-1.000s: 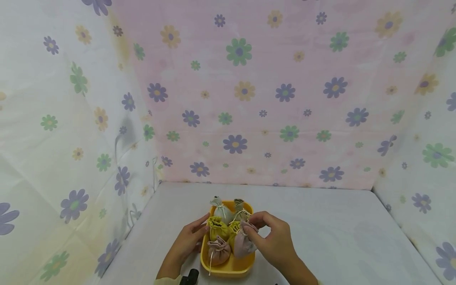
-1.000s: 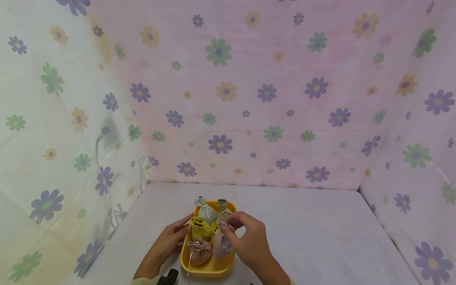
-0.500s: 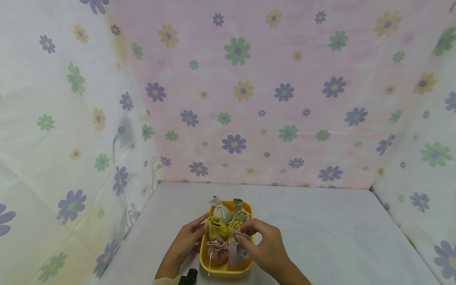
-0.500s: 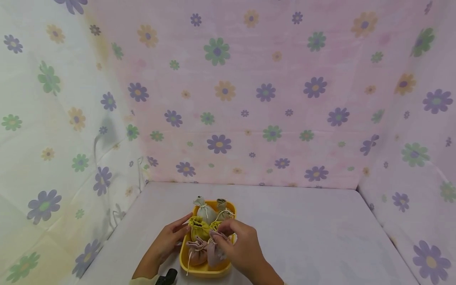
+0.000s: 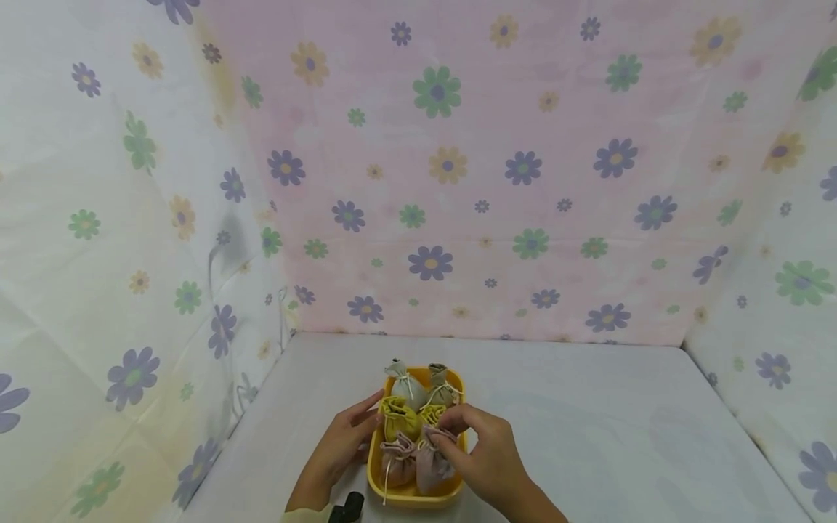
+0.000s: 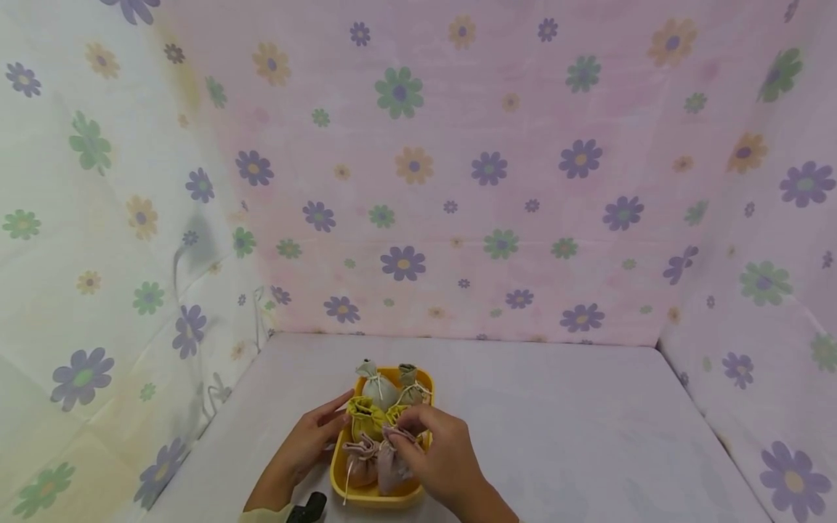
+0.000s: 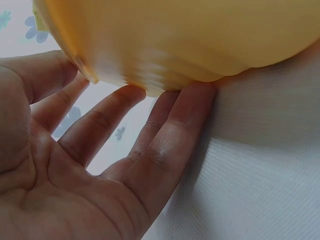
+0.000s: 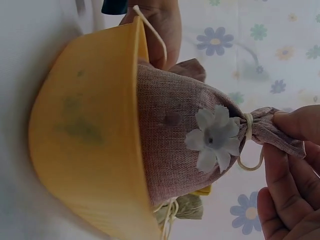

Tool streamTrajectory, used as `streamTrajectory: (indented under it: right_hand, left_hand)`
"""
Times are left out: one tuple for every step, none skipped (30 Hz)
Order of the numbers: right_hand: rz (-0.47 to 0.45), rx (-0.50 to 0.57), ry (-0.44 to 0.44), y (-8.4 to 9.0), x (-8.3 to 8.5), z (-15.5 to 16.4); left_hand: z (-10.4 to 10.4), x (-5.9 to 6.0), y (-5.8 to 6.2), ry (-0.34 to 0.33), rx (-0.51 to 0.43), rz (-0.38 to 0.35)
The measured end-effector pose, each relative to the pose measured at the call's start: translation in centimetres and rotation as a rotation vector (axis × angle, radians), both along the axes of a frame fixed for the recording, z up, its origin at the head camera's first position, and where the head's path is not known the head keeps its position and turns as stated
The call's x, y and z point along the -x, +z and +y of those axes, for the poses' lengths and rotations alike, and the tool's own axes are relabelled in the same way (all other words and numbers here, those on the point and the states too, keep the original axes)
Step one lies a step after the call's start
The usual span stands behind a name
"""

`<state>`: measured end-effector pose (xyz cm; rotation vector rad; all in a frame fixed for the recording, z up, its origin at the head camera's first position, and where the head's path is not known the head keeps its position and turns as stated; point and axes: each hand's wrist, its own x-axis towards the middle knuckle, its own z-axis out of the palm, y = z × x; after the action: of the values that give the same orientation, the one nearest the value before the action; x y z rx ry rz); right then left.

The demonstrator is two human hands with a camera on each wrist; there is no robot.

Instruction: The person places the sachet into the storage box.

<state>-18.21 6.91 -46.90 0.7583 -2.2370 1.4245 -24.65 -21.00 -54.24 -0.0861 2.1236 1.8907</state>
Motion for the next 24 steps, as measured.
streamTrajectory:
  right_hand:
    - [-0.011, -0.004, -0.006, -0.1, 0.0, 0.1]
    - [-0.018, -0.01, -0.012, -0.4, 0.1, 0.1]
    - [-0.026, -0.015, -0.017, -0.6, 0.1, 0.2]
    - [-0.032, -0.021, -0.022, -0.9, 0.1, 0.2]
    - [-0.038, -0.027, -0.024, -1.3, 0.1, 0.3]
    - [-0.048, -0.03, -0.025, -1.6, 0.1, 0.4]
    - [-0.054, -0.034, -0.025, -2.0, 0.1, 0.4]
    - [-0.057, -0.039, -0.023, -2.3, 0.1, 0.4]
    - [-0.055, -0.04, -0.016, -2.6, 0.1, 0.5]
    - [-0.053, -0.042, -0.01, -2.9, 0.1, 0.5]
    - [-0.055, -0.043, -0.002, -3.2, 0.0, 0.5]
    - [-0.052, -0.046, 0.003, -3.5, 0.0, 0.6]
    - [-0.049, -0.048, 0.008, -3.7, 0.0, 0.6]
    - [-0.044, -0.051, 0.013, -3.9, 0.0, 0.6]
    - [-0.041, -0.051, 0.018, -4.0, 0.0, 0.6]
    - [-0.037, -0.055, 0.021, -4.2, 0.0, 0.6]
    - [-0.03, -0.06, 0.022, -4.4, 0.0, 0.6]
    - [-0.023, -0.065, 0.024, -4.5, 0.0, 0.7]
    - [-0.018, -0.069, 0.031, -4.6, 0.0, 0.8]
    - [-0.015, -0.076, 0.038, -4.7, 0.1, 0.9]
    - [-0.015, -0.085, 0.049, -4.6, 0.1, 1.1]
    - [-0.017, -0.1, 0.055, -4.6, 0.1, 1.4]
    - [-0.03, -0.12, 0.055, -4.4, 0.2, 1.8]
    - [-0.046, -0.144, 0.041, -4.2, 0.3, 2.3]
  left_hand:
    - [0.0, 0.0, 0.0, 0.001, 0.002, 0.0]
    - [0.1, 0.0, -0.1, 0.001, 0.002, -0.001]
    - [0.1, 0.0, 0.0, 0.004, 0.006, -0.002]
    - [0.2, 0.0, 0.0, 0.007, 0.008, -0.004]
    - [0.2, 0.0, -0.1, 0.009, 0.012, -0.004]
    - [0.2, 0.0, -0.1, 0.01, 0.017, -0.004]
    - [0.2, 0.0, -0.1, 0.011, 0.022, -0.003]
    - [0.2, -0.1, -0.1, 0.011, 0.024, -0.004]
    - [0.1, -0.1, -0.1, 0.011, 0.025, -0.003]
    - [0.1, -0.1, -0.1, 0.011, 0.026, -0.002]
    - [0.1, -0.1, -0.1, 0.01, 0.026, 0.0]
    - [0.1, -0.1, -0.2, 0.009, 0.026, 0.003]
    - [0.1, -0.1, -0.2, 0.009, 0.025, 0.007]
    - [0.1, -0.1, -0.2, 0.009, 0.027, 0.011]
    - [0.1, -0.1, -0.2, 0.01, 0.03, 0.016]
    - [0.1, -0.1, -0.1, 0.011, 0.034, 0.021]
    - [0.1, -0.1, -0.1, 0.013, 0.037, 0.025]
    - [0.2, -0.1, 0.0, 0.014, 0.04, 0.027]
    - [0.2, -0.1, 0.1, 0.016, 0.048, 0.03]
    - [0.3, -0.1, 0.1, 0.02, 0.059, 0.033]
    - [0.3, -0.1, 0.2, 0.024, 0.071, 0.036]
    - [0.4, -0.1, 0.3, 0.036, 0.093, 0.047]
    - [0.5, -0.1, 0.4, 0.054, 0.122, 0.063]
    - [0.6, 0.0, 0.6, 0.075, 0.163, 0.088]
